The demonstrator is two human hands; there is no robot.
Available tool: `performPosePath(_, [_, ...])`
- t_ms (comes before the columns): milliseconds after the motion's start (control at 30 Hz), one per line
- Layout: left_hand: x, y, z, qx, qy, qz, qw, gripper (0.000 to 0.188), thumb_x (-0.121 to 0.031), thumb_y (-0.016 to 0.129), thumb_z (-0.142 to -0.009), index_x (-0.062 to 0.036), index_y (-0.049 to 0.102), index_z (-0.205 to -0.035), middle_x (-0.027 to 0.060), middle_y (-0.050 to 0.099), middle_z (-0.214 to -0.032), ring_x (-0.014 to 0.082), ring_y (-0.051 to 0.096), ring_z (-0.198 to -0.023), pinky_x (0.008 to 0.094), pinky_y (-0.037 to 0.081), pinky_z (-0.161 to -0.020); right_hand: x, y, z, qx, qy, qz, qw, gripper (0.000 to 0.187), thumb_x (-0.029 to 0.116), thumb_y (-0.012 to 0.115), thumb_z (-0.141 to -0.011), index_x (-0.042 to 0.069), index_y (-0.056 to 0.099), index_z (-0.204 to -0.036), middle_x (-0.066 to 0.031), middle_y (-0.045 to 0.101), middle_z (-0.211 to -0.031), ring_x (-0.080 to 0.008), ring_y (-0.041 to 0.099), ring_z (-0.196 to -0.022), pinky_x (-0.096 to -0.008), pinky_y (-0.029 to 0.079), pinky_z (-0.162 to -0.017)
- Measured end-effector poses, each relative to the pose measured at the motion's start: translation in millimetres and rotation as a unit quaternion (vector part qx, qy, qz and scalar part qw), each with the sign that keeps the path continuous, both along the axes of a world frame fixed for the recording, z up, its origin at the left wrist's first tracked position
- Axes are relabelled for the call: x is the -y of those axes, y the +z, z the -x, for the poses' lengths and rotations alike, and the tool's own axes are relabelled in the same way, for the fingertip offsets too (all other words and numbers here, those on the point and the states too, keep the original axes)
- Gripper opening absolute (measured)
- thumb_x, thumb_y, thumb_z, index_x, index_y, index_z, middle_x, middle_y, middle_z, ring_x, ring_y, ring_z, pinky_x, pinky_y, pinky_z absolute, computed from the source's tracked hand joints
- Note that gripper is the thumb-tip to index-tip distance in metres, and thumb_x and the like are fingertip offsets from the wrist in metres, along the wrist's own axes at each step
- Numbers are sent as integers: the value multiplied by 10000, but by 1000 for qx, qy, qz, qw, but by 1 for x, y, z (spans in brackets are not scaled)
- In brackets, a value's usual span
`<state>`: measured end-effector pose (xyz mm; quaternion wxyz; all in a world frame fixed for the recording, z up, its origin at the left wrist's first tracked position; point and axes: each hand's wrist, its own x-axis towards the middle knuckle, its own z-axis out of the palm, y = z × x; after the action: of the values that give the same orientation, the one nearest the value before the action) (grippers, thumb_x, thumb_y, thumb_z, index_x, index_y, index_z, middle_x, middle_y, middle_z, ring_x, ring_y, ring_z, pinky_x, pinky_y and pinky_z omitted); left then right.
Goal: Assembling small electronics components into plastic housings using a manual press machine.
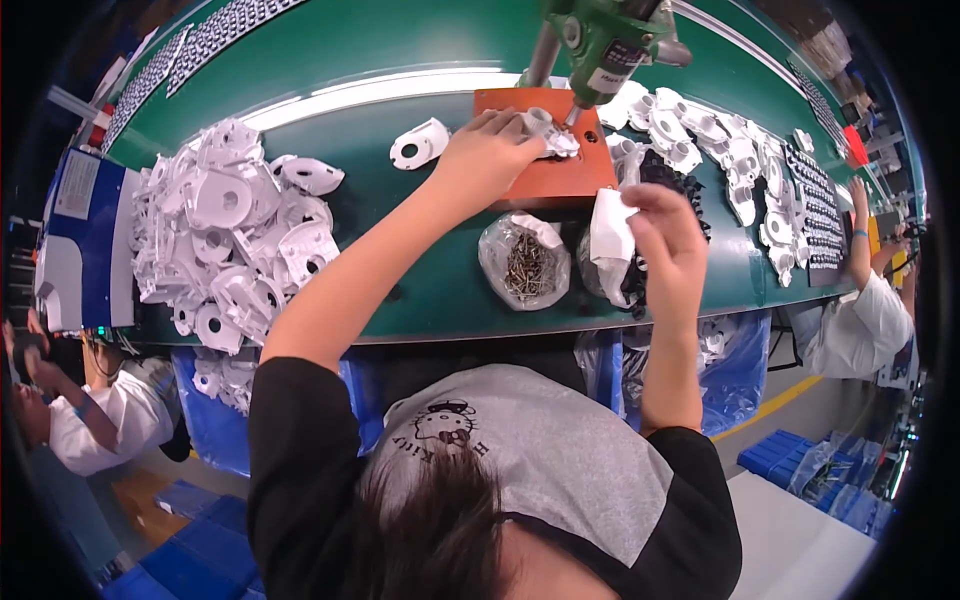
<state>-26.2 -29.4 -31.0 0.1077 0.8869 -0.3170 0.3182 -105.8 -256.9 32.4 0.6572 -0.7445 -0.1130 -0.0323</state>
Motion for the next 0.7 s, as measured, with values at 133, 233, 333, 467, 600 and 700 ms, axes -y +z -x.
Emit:
performPosePath(133, [-3,-11,-6,-48,-18,-6,999,150,-140,579,-829,-12,540,-897,204,581,-1067,352,546,-1071,441,434,-948,-56,-28,19,194,186,193,944,245,27,635,-758,24,606,-1001,-113,580,-963,-255,561,-896,-334,452,-812])
performPosePath(233, [-1,-9,-12,-40,-45,9,998,157,-118,577,-825,7,541,-914,224,561,-1107,363,529,-1094,449,414,-971,-119,-77,35,217,261,284,896,284,88,628,-729,30,587,-1004,-132,534,-964,-312,535,-905,-401,458,-767])
performPosePath(333, [0,-11,-7,0,-38,10,999,137,-80,552,-778,22,518,-862,262,572,-1087,376,541,-1088,454,406,-985,-165,-128,42,284,256,310,870,272,132,573,-733,13,578,-977,-150,539,-972,-301,547,-909,-397,461,-750])
performPosePath(467, [1,-12,2,-2,-35,54,998,111,-79,549,-778,2,513,-844,258,574,-1084,385,535,-1093,449,412,-981,-179,-147,41,311,282,277,864,259,152,545,-759,1,569,-968,-164,556,-949,-306,565,-898,-393,464,-745])
performPosePath(600, [10,-10,-6,-54,-67,50,995,114,-77,540,-789,3,539,-870,229,575,-1111,345,546,-1094,418,424,-971,-148,-117,34,124,356,239,895,240,172,598,-768,-7,544,-917,-180,591,-906,-350,595,-807,-434,482,-719])
performPosePath(700, [8,-7,-4,-89,-57,42,993,119,-72,538,-790,4,549,-881,213,574,-1127,326,545,-1101,408,426,-969,-91,-70,14,23,384,211,899,221,162,671,-778,28,560,-915,-124,595,-725,-229,610,-660,-326,479,-600])
